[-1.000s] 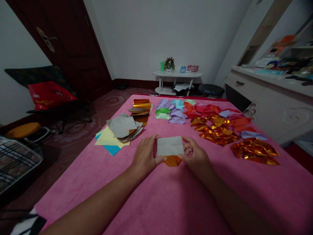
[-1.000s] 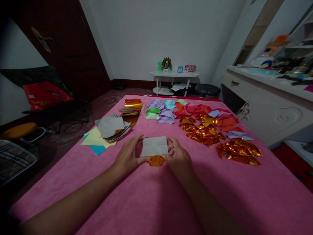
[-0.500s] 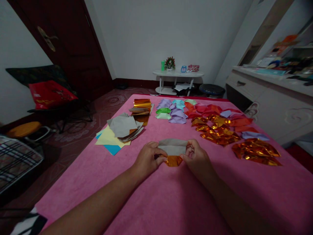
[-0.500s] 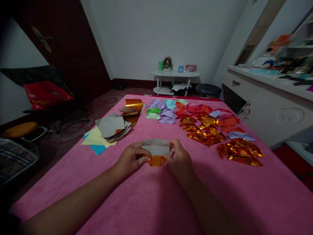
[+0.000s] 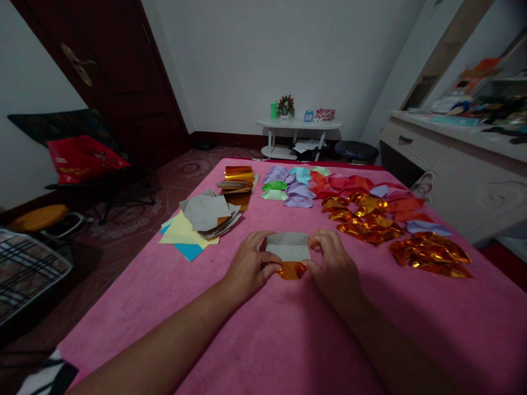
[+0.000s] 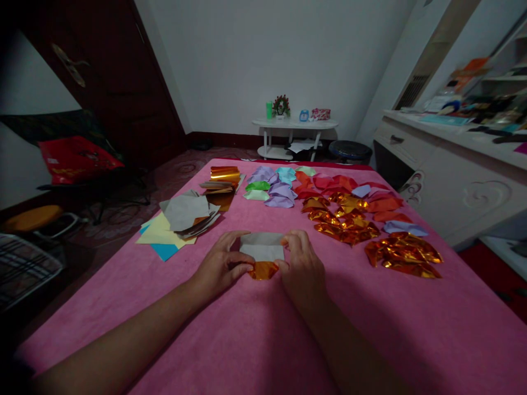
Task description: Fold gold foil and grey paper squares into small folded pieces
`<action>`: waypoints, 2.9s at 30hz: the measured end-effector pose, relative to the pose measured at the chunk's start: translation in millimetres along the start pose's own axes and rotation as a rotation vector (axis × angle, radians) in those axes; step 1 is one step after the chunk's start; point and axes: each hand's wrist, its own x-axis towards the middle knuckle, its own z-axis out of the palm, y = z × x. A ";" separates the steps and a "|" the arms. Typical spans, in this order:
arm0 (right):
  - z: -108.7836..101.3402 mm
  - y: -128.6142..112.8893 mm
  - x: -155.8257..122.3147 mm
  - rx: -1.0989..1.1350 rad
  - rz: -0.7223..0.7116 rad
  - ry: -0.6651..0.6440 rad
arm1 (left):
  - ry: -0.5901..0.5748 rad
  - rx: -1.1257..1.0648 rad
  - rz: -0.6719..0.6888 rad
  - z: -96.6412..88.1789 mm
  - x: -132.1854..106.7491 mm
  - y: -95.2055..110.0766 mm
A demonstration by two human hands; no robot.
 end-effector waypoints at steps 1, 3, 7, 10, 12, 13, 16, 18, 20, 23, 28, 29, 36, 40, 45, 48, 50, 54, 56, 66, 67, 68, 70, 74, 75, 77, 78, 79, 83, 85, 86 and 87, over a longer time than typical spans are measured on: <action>0.1 0.3 -0.2 -0.006 -0.014 -0.013 | -0.002 0.005 0.002 0.2 0.0 -0.1; 0.8 2.0 -0.6 -0.007 -0.032 -0.034 | -0.006 0.010 -0.004 0.8 0.4 -0.4; 5.2 9.2 -0.4 0.060 0.034 -0.061 | -0.025 -0.009 -0.012 2.7 1.8 -1.5; 9.1 15.5 0.0 0.122 0.112 -0.104 | 0.001 -0.050 -0.008 4.1 2.5 -2.7; 11.1 18.5 0.3 0.152 0.157 -0.128 | 0.013 -0.083 -0.009 4.4 2.6 -3.1; 11.7 19.5 0.4 0.166 0.177 -0.139 | 0.015 -0.097 -0.006 4.2 2.5 -3.1; 12.8 21.0 0.8 0.203 0.237 -0.161 | 0.008 -0.112 0.003 2.9 2.0 -1.9; 12.8 21.0 1.1 0.221 0.255 -0.168 | 0.001 -0.107 0.005 1.8 1.7 -0.9; 12.2 20.4 1.4 0.236 0.254 -0.169 | -0.005 -0.108 0.006 1.2 1.6 -0.1; 11.0 19.1 1.6 0.242 0.260 -0.173 | -0.007 -0.128 -0.004 1.2 1.6 0.1; 10.5 19.2 1.6 0.245 0.261 -0.180 | -0.003 -0.156 -0.009 1.4 1.4 -0.1; 10.6 19.4 1.7 0.247 0.254 -0.179 | -0.001 -0.157 -0.006 1.4 1.4 -0.2; 10.6 18.7 2.4 0.245 0.248 -0.181 | -0.012 -0.154 -0.003 3.7 1.0 -3.1; 10.2 18.0 2.6 0.237 0.246 -0.176 | -0.008 -0.162 -0.006 4.8 0.8 -4.1; 10.1 19.3 2.1 0.227 0.237 -0.179 | -0.005 -0.158 -0.008 3.5 1.4 -2.9; 10.6 20.2 1.6 0.232 0.225 -0.166 | -0.001 -0.148 -0.011 3.2 1.7 -2.6; 10.9 20.5 1.5 0.238 0.215 -0.152 | -0.003 -0.140 -0.017 3.3 1.7 -2.5; 10.2 19.5 2.3 0.229 0.225 -0.170 | -0.007 -0.127 -0.024 3.7 1.4 -2.8; 9.3 18.5 2.8 0.223 0.232 -0.180 | 0.000 -0.125 -0.018 3.8 1.4 -3.1; 11.7 20.7 1.6 0.250 0.195 -0.153 | 0.004 -0.152 -0.020 4.1 1.4 -2.9; 11.6 20.5 1.8 0.253 0.178 -0.135 | 0.026 -0.151 -0.016 4.4 1.1 -3.0; 11.2 20.0 2.1 0.256 0.153 -0.111 | 0.053 -0.141 -0.008 4.3 0.8 -2.7; 9.5 17.7 2.8 0.249 0.094 -0.055 | 0.109 -0.075 0.014 3.0 0.2 -0.3; 4.6 9.4 3.0 0.146 0.049 0.011 | 0.163 0.147 0.065 -3.0 -0.9 9.8; 3.6 7.1 2.6 0.111 0.047 0.017 | 0.141 0.195 0.083 -4.3 -1.2 12.3; 2.4 3.6 1.2 0.049 0.050 0.025 | 0.044 0.269 0.127 -5.9 -1.8 15.6; 2.4 2.5 0.4 0.030 0.058 0.022 | -0.011 0.293 0.145 -6.0 -2.0 16.2; 2.6 2.1 -0.4 0.020 0.070 0.010 | -0.058 0.305 0.155 -5.7 -2.2 16.0; 4.3 6.5 -0.6 0.048 0.060 -0.120 | -0.102 0.195 0.109 -3.4 -2.1 9.2; 3.3 10.7 1.1 0.095 0.021 -0.208 | -0.106 0.091 0.079 -3.5 -1.7 4.7; 1.9 12.9 2.3 0.128 0.012 -0.251 | -0.115 0.054 0.071 -4.1 -1.4 2.8; 0.0 15.1 3.4 0.163 0.007 -0.293 | -0.127 0.032 0.070 -4.9 -1.1 1.3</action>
